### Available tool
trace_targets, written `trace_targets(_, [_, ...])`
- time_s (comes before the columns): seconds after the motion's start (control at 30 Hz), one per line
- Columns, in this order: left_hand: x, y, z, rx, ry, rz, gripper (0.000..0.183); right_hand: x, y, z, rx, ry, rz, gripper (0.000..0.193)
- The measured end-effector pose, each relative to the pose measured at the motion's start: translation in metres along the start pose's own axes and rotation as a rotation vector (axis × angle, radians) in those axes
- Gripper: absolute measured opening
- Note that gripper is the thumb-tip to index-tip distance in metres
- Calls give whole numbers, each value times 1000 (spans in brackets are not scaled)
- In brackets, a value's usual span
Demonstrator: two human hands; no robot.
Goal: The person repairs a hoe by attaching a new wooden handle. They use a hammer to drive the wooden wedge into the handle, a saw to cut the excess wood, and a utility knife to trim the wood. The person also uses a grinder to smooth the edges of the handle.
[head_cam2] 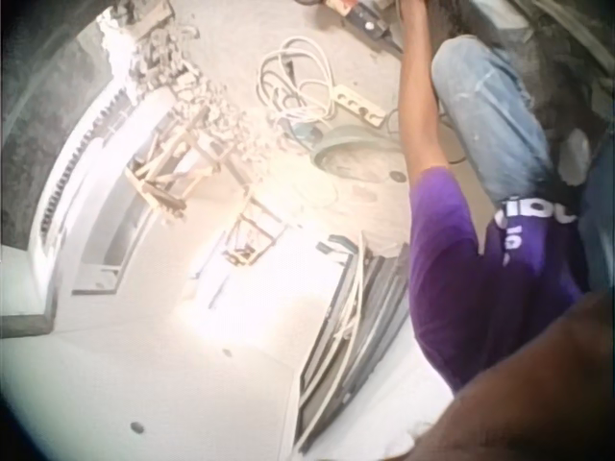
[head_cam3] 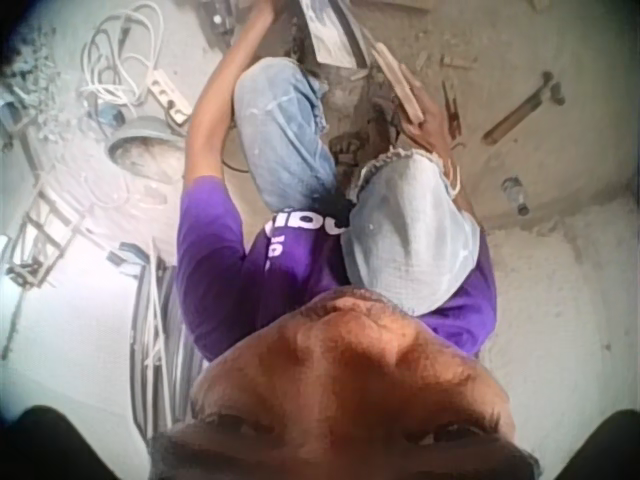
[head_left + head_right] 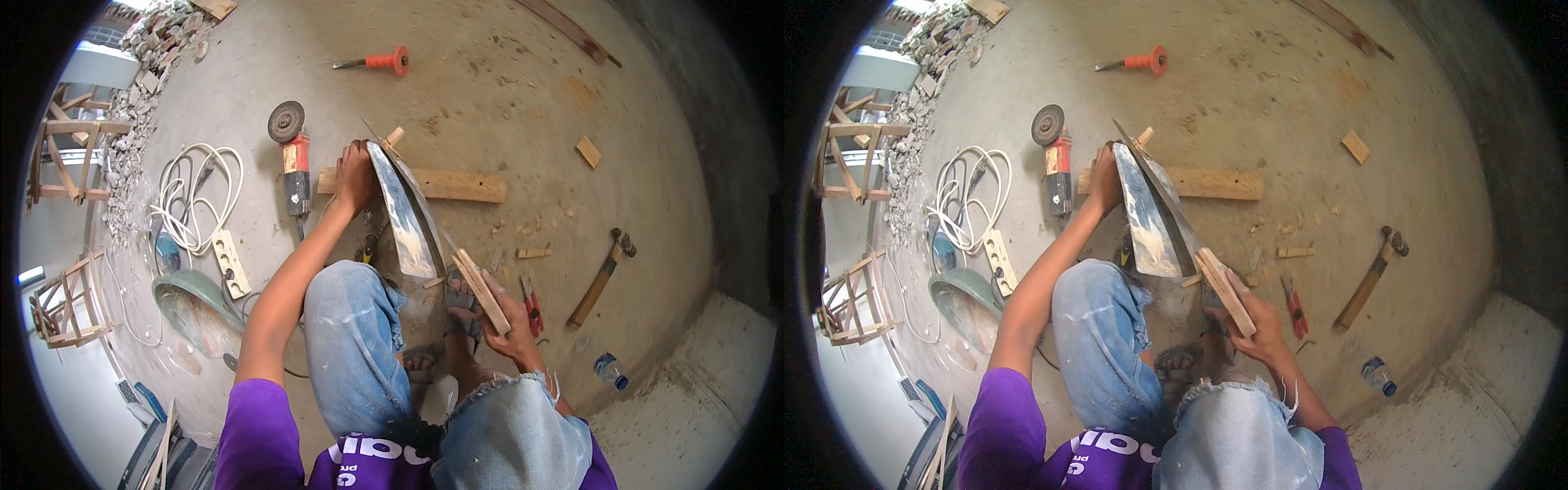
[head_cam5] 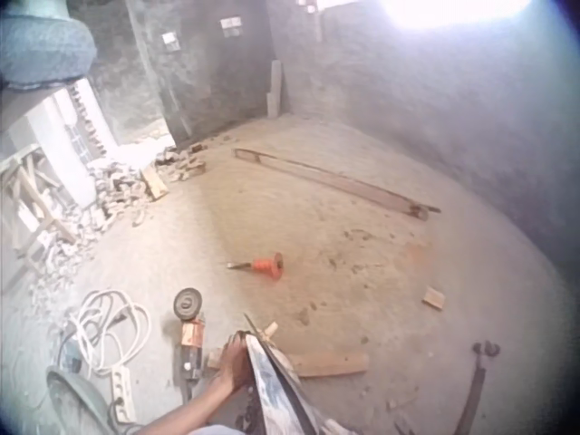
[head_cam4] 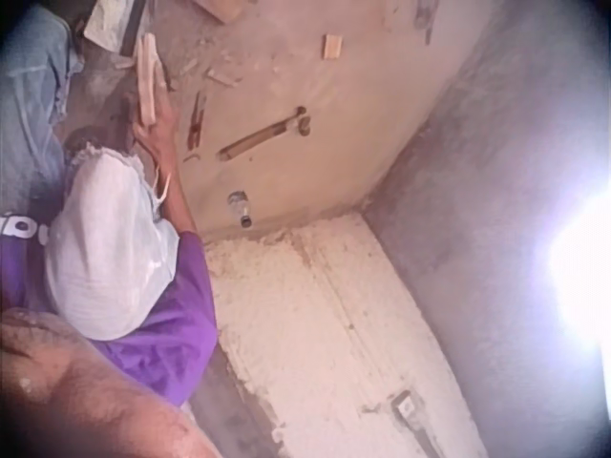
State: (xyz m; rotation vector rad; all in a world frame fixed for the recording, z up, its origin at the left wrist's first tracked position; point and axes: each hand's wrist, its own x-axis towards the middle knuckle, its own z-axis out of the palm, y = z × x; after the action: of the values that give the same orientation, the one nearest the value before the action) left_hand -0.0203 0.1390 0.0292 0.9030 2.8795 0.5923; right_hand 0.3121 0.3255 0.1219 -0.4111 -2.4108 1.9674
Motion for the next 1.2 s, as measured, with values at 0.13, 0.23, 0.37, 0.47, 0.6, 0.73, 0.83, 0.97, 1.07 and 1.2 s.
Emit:
trace_targets(0.13, [-4,-18,8,-110,30,47,38,10,2,4,-9,-21,21,74])
trace_targets(0.23, [-1,-27,15,-372,109,-15,29,19,-9,5,-37,-46,41,73])
trace_targets(0.37, [-7,-23,15,-351,161,90,23,25,-35,-3,-57,-22,5,64])
trace_targets(0.47, [-6,-36,27,-482,166,194,25,22,-39,-12,-16,38,13,53])
trace_targets(0.6, [-32,-50,61,-593,135,135,28,22,-34,-15,-76,25,5,53])
trace_targets(0.73, [-26,-10,31,-183,101,205,29,23,-23,-19,-94,-17,119,51])
trace_targets(0.83, [-31,-10,22,-199,96,155,27,23,-18,-16,-150,-24,59,51])
trace_targets(0.97, [-28,2,18,-199,57,-6,22,-1,-11,-30,-237,3,44,51])
trace_targets(1.07, [-28,3,13,-199,30,27,21,-26,-3,-48,-314,-13,12,50])
trace_targets(1.2, [-29,10,1,-148,-36,140,23,-3,2,-33,-271,1,22,46])
